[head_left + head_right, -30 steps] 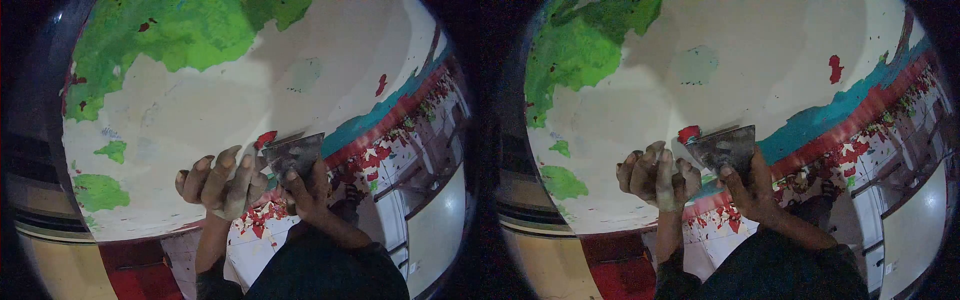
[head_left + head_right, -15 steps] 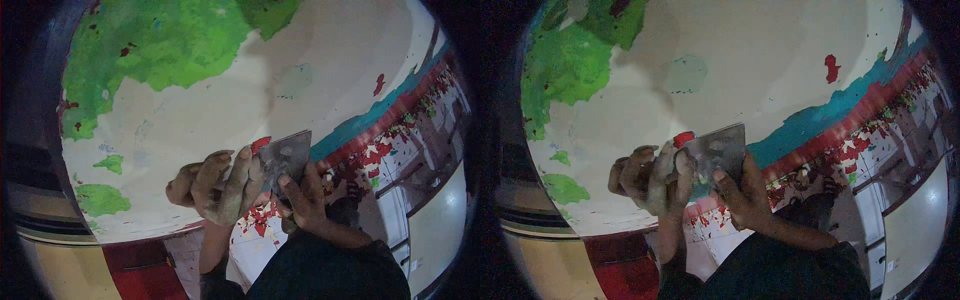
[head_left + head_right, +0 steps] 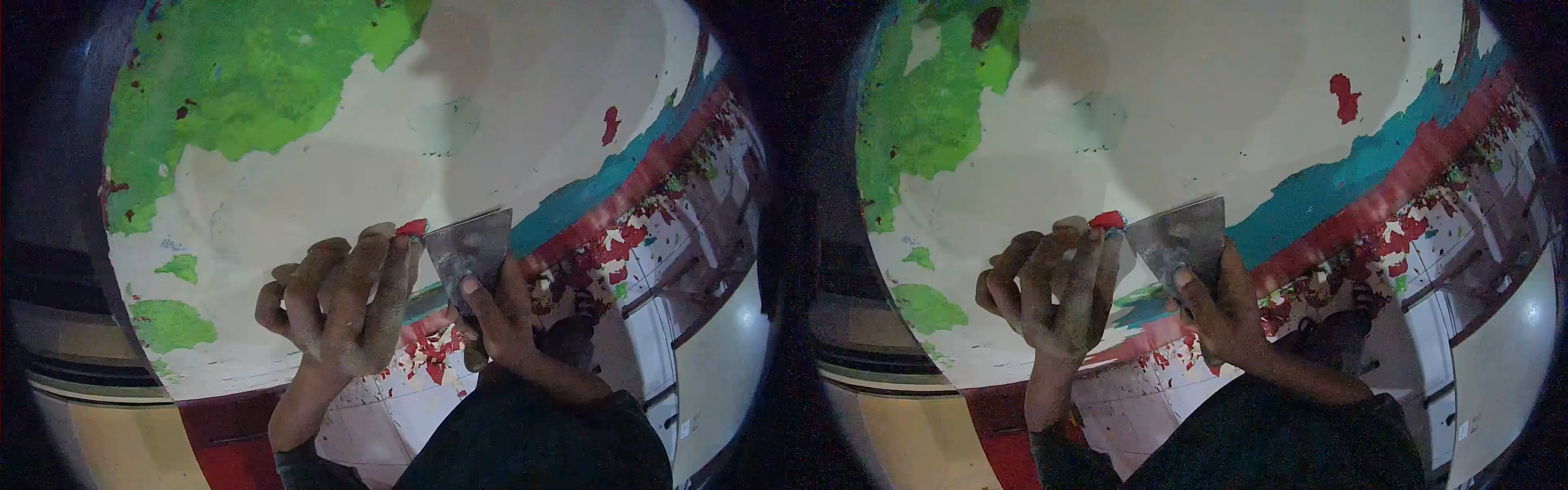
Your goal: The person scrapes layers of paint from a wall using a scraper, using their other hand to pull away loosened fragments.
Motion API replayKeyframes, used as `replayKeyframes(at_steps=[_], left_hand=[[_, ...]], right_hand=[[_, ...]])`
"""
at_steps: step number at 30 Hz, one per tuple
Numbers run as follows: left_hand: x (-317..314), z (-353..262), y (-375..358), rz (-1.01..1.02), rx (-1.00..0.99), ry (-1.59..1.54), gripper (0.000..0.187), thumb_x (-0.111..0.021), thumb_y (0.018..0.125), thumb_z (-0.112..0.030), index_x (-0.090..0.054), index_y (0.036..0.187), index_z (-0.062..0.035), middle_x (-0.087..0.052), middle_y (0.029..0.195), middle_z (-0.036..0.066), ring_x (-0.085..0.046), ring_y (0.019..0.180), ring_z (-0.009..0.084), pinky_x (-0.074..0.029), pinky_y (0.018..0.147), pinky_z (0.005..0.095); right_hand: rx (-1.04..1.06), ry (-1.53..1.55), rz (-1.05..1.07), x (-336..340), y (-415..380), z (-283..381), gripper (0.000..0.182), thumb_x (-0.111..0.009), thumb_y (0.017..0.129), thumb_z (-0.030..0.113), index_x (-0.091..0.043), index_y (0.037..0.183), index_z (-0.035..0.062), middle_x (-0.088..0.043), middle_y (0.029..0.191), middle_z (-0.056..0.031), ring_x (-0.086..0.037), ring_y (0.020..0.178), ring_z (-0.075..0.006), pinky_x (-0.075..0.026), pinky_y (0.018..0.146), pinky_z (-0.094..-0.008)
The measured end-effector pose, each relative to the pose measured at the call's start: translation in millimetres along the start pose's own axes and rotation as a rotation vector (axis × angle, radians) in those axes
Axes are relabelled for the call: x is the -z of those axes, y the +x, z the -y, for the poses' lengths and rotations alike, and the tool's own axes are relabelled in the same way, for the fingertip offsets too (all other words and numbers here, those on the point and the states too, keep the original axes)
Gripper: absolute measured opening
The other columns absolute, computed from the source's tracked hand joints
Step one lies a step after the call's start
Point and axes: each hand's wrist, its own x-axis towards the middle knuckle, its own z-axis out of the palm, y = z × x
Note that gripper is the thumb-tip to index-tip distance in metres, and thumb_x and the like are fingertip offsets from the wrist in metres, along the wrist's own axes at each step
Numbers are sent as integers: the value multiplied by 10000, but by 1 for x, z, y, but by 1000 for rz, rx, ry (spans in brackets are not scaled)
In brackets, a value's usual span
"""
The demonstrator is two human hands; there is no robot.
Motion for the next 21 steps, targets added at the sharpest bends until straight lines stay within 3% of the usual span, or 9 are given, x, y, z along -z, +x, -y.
replayKeyframes(at_steps=[9, 12, 15, 18, 21], left_hand=[[8, -5, 8, 110, -35, 55, 198, -670, 710, -227, -617, 899, -196, -588, 945, -14, -506, 847, 217, -291, 724, 391], [9, -1, 8, 123, -141, 114, 213, -671, 715, -231, -579, 897, -173, -585, 942, 16, -500, 845, 229, -285, 718, 400], [6, 8, 9, 111, -230, 95, 210, -612, 714, -180, -619, 917, -126, -595, 888, -45, -501, 834, 151, -225, 715, 390], [-6, 16, -2, 22, -226, 34, 214, -625, 703, -187, -587, 908, -138, -572, 873, -55, -493, 840, 137, -216, 721, 381], [-14, 13, 1, 8, -228, 76, 171, -606, 744, -147, -511, 886, -137, -529, 926, 13, -465, 860, 206, -264, 718, 394]], right_hand=[[-15, 8, 4, 6, -2, -2, 352, -467, 859, 161, -311, 1152, 42, -482, 880, -67, -480, 628, -74, -400, 466, -197], [8, 10, 34, 8, -2, -1, 349, -457, 863, 152, -307, 1157, 40, -482, 866, -63, -475, 627, -70, -392, 456, -197], [0, -5, 61, 10, -2, 3, 352, -452, 865, 150, -301, 1163, 37, -485, 859, -61, -480, 633, -70, -386, 452, -197], [16, -6, 58, 7, -2, 6, 358, -453, 867, 157, -299, 1167, 36, -487, 861, -59, -485, 635, -72, -382, 451, -196], [24, -15, 76, 6, -2, 6, 363, -453, 869, 166, -297, 1169, 36, -487, 872, -60, -488, 635, -75, -384, 456, -196]])
